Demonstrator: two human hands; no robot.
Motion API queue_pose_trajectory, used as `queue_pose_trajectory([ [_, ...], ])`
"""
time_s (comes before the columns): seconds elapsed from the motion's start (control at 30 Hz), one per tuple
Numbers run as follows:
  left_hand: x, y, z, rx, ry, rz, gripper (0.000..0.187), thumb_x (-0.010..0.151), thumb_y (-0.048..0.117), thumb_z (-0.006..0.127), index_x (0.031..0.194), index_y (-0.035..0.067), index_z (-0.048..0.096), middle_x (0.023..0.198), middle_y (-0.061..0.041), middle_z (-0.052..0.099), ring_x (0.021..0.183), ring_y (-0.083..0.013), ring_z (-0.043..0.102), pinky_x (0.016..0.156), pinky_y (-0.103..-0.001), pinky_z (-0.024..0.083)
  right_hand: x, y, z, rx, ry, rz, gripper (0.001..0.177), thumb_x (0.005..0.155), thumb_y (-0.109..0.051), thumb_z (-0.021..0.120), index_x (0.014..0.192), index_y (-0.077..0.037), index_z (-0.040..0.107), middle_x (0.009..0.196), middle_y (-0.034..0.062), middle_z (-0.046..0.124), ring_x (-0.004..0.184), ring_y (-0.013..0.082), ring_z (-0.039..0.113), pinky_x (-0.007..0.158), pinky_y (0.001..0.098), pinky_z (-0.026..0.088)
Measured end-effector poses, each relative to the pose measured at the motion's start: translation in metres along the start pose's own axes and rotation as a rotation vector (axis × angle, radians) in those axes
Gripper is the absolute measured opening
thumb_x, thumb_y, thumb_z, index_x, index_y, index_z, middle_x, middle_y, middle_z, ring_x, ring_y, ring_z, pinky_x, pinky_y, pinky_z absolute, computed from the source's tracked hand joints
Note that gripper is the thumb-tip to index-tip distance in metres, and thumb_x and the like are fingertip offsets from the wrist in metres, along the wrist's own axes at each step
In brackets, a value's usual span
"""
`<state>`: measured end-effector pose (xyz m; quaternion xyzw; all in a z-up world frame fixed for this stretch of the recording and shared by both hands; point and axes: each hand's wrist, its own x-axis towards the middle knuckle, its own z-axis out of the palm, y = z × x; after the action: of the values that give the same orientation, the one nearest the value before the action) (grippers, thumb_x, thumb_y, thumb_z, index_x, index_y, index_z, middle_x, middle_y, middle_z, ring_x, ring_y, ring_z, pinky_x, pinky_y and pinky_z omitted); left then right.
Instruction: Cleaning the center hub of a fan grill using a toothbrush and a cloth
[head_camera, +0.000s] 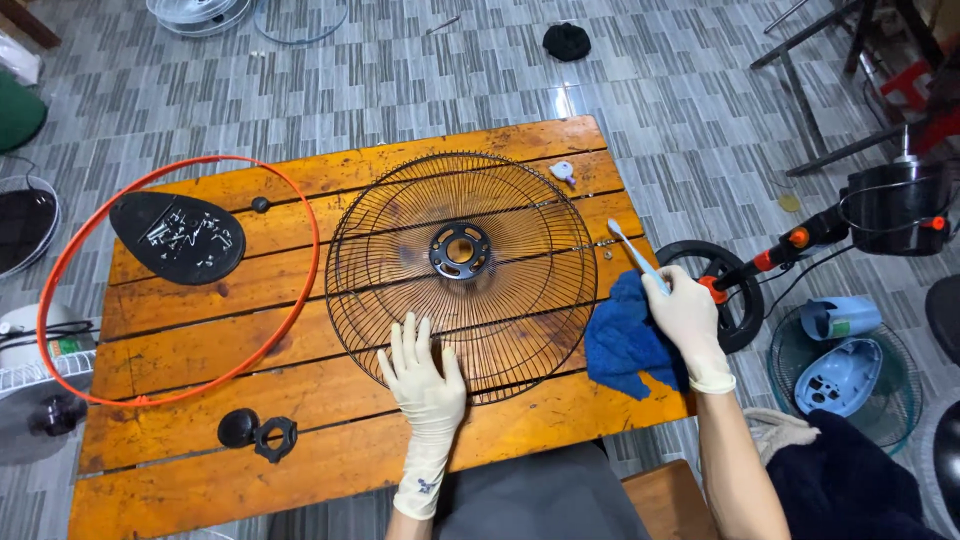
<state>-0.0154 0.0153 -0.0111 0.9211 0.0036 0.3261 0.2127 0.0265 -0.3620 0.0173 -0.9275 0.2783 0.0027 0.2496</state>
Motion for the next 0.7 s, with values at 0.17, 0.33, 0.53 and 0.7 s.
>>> queue_pose_trajectory([
  [0.17,0.001,0.004,-0.016,-0.007,-0.013,0.006,0.052,0.091,0.028,0.06,0.141,0.015,0.057,0.153,-0.008,0.053,0.143,-0.0325,0.047,0.118,-0.057,0.029,0.019,-0.01,-0.001,-0.029,0.038,-0.146,0.04,0.097,-0.052,0.06,0.118,-0.021,0.074,0.11,0.0119,0.077,0.109,0.0369,0.069,0.093,0.0477,0.052],
  [0.33,-0.006,0.005,-0.032,-0.03,-0.055,-0.017,0.053,0.093,0.025,0.058,0.144,0.012,0.054,0.154,-0.009,0.051,0.145,-0.0327,0.045,0.12,-0.057,0.028,0.043,-0.025,0.009,-0.001,0.073,-0.23,0.039,0.095,-0.043,0.06,0.118,-0.017,0.077,0.109,0.013,0.077,0.107,0.038,0.069,0.086,0.0482,0.051],
  [0.53,-0.011,0.005,-0.047,-0.03,-0.063,0.017,0.05,0.094,0.028,0.059,0.142,0.012,0.056,0.153,-0.009,0.052,0.144,-0.0315,0.046,0.119,-0.056,0.031,0.07,-0.025,0.041,-0.052,0.201,-0.487,0.033,0.092,-0.034,0.07,0.118,-0.015,0.076,0.102,0.0144,0.074,0.097,0.0366,0.07,0.083,0.0489,0.052],
  [0.7,-0.013,0.003,-0.052,-0.008,-0.078,0.012,0.05,0.094,0.032,0.058,0.141,0.014,0.057,0.152,-0.008,0.053,0.144,-0.0304,0.046,0.119,-0.053,0.031,0.072,-0.031,0.043,-0.068,0.168,-0.504,0.035,0.093,-0.037,0.069,0.121,-0.016,0.075,0.105,0.0131,0.071,0.102,0.0359,0.066,0.086,0.0499,0.052],
])
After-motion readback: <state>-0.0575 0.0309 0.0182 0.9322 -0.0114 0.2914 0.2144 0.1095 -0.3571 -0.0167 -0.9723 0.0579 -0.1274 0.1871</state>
